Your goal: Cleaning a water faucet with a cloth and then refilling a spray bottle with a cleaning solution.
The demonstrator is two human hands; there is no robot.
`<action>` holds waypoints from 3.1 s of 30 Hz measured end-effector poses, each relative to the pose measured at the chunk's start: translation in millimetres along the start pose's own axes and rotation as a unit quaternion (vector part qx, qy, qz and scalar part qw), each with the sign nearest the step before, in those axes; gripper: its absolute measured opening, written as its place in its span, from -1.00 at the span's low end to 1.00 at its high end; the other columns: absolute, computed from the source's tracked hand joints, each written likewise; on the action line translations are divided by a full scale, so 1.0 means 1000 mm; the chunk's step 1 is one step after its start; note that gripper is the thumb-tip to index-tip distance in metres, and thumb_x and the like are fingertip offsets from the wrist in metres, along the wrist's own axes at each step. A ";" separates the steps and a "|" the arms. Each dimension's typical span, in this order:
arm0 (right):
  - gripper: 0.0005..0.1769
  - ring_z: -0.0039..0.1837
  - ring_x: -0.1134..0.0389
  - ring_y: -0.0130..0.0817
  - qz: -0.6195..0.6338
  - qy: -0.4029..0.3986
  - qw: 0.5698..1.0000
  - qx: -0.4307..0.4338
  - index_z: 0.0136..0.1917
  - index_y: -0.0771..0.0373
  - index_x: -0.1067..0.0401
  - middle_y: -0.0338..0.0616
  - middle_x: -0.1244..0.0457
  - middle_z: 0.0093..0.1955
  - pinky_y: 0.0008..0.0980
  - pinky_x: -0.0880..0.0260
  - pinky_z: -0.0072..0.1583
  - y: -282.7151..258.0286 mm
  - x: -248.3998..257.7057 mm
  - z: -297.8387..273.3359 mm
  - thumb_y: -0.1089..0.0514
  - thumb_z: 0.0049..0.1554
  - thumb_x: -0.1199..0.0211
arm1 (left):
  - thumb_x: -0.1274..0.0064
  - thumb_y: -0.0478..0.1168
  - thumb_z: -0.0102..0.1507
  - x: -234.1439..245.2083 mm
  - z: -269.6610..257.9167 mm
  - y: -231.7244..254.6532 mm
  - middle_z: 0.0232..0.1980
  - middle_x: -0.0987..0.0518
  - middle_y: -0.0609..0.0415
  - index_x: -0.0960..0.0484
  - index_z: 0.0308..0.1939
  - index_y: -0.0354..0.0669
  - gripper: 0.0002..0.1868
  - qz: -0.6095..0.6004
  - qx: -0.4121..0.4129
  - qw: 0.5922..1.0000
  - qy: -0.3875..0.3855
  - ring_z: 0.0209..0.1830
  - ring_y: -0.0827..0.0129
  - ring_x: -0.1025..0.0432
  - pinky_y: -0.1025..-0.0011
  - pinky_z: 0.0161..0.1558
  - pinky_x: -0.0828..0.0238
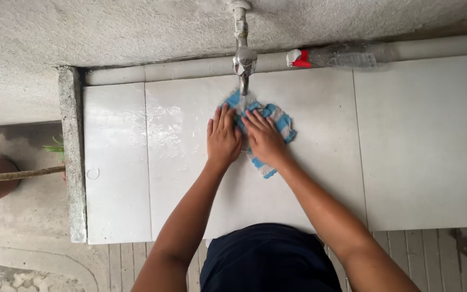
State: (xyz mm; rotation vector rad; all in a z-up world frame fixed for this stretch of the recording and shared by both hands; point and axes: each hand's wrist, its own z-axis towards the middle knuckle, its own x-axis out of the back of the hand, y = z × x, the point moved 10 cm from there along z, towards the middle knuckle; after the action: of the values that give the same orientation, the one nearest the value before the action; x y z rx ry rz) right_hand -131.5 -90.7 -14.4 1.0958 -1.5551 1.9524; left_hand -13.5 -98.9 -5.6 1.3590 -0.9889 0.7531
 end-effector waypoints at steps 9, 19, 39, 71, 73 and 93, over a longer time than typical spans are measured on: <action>-0.32 0.72 0.16 -0.13 0.130 -0.123 0.972 0.150 0.61 0.25 -0.10 -0.01 0.04 0.68 -0.11 0.30 0.65 -0.076 -0.020 0.057 -0.18 0.39 0.18 | 0.27 0.13 0.46 -0.018 0.001 -0.001 0.71 0.19 -0.17 0.13 0.65 -0.26 -0.17 0.224 -0.034 0.973 0.046 0.73 0.04 0.31 0.03 0.63 0.42; -0.28 0.72 0.20 -0.22 0.055 -0.184 0.965 0.181 0.65 0.14 -0.01 -0.13 0.10 0.71 -0.15 0.30 0.64 -0.055 -0.037 0.071 -0.16 0.32 0.13 | 0.21 0.20 0.34 -0.024 0.002 -0.015 0.66 0.07 -0.25 0.05 0.60 -0.27 -0.10 0.119 0.014 0.992 -0.047 0.68 -0.03 0.26 0.05 0.60 0.47; -0.23 0.68 0.17 -0.09 -0.038 -0.106 0.989 0.093 0.66 0.11 0.03 0.02 0.10 0.70 -0.05 0.25 0.59 0.000 -0.015 0.099 -0.31 0.35 0.21 | 0.19 0.46 0.22 0.010 0.003 0.003 0.66 0.11 -0.17 0.10 0.58 -0.30 0.14 0.067 0.006 0.997 -0.041 0.69 0.10 0.28 0.14 0.59 0.38; -0.26 0.67 0.20 -0.13 -0.074 -0.138 0.983 0.098 0.60 0.16 -0.04 -0.08 0.10 0.67 0.19 0.25 0.54 -0.035 -0.010 0.058 -0.26 0.31 0.05 | 0.07 0.39 0.23 0.010 0.001 0.004 0.66 0.10 -0.14 0.13 0.61 -0.19 0.10 0.101 -0.011 0.994 -0.027 0.67 0.10 0.28 0.12 0.56 0.38; -0.30 0.67 0.16 -0.07 -0.087 -0.117 0.987 0.065 0.55 0.20 -0.12 0.00 0.05 0.65 0.19 0.20 0.53 -0.013 0.004 0.048 -0.24 0.31 0.01 | 0.06 0.35 0.24 0.024 0.001 0.007 0.66 0.08 -0.13 0.11 0.60 -0.21 0.08 0.088 -0.008 0.996 -0.003 0.67 0.13 0.25 0.13 0.56 0.36; -0.84 0.14 -0.33 -0.08 -0.078 0.164 0.977 -0.109 -0.01 0.02 -0.55 -0.19 -0.37 0.05 0.01 -0.23 0.13 0.021 0.091 0.023 0.21 0.12 -0.36 | 0.03 0.33 0.36 -0.016 0.051 0.012 0.67 -0.14 0.20 -0.19 0.58 0.44 -0.28 0.057 -0.135 0.985 -0.095 0.71 0.23 0.10 -0.06 0.62 0.27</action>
State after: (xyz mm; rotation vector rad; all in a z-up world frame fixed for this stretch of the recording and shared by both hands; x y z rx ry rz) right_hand -194.5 -132.3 45.3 0.7377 -1.4173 1.7083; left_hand -37.9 -146.4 -17.2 1.1602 -1.2794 0.5559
